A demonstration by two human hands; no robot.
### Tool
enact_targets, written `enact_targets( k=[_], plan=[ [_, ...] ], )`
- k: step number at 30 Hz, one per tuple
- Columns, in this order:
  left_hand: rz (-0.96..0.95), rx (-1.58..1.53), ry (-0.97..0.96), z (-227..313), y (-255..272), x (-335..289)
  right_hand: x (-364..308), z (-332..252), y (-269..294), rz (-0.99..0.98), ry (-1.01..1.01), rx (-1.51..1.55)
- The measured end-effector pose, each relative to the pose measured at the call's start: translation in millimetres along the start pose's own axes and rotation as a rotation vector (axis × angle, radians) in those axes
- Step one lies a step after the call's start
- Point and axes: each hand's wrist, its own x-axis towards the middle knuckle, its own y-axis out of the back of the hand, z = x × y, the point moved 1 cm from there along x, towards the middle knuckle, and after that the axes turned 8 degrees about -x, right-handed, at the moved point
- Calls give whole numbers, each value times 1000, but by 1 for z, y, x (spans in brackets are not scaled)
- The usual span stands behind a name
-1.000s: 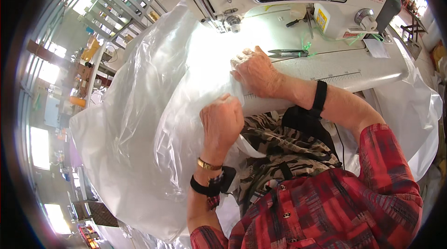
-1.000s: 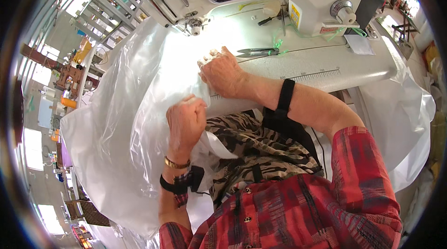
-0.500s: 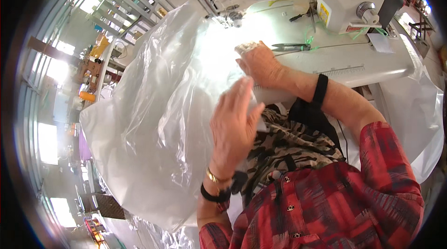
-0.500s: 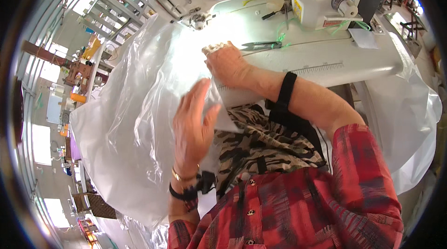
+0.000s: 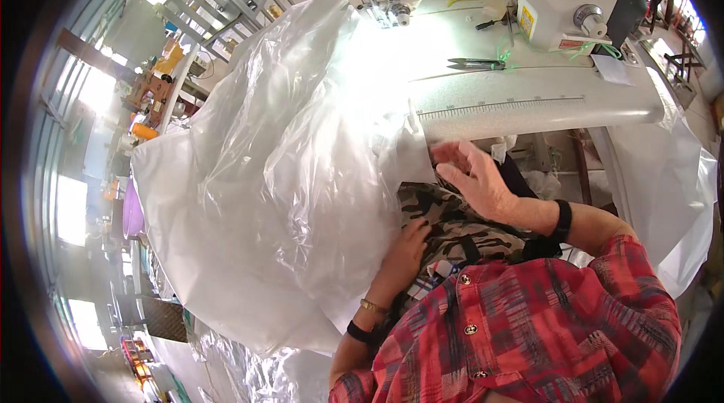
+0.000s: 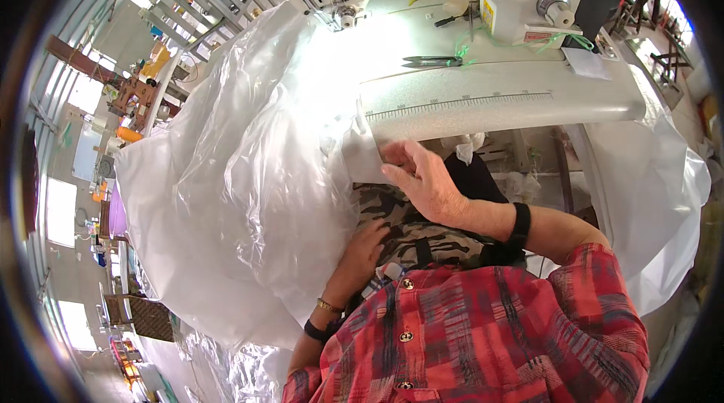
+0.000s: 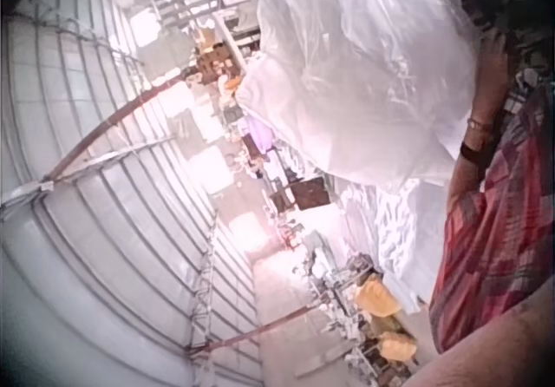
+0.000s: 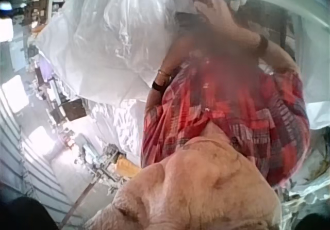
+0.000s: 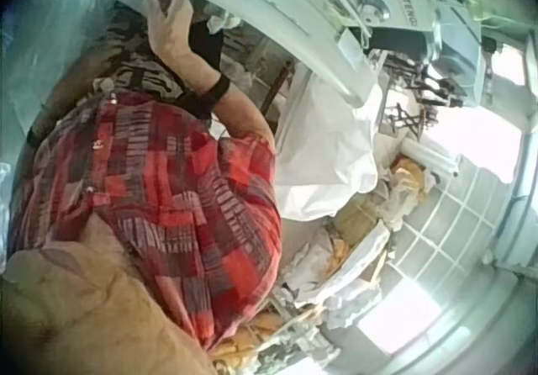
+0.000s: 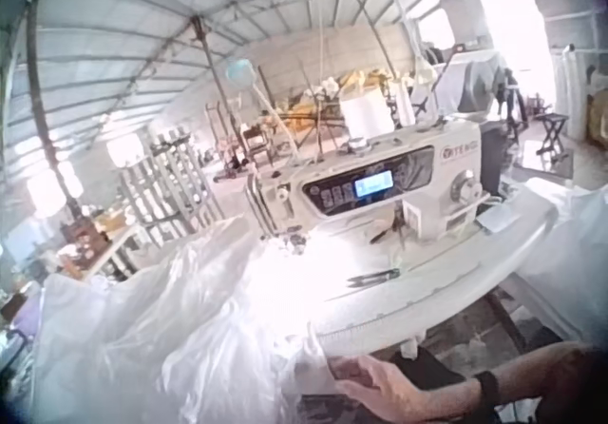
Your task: The person is sewing a large white plastic bag or sheet using an industrial sewing machine.
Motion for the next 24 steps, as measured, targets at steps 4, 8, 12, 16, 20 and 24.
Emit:
enact_targets(
  k=[4,8,12,16,20,24],
  plan=[
    [370,-56,117,-37,-20,-6,13,54,-33,92,-38,37],
    [703,-188,271,-25,12,-39,28,17,-27,-243,-411,95],
    [1046,-54,245,-13,104,-77,20,12,-34,-462,-223,296],
    [1045,189,362,-50,217,-83,-3,-22,-46,-511,-284,769],
    [715,275,577,-109,260,-69,2,10,-52,-541,-390,434],
    [526,310,570,-95,222,-85,-2,11,-54,-527,-329,423]
  ],
)
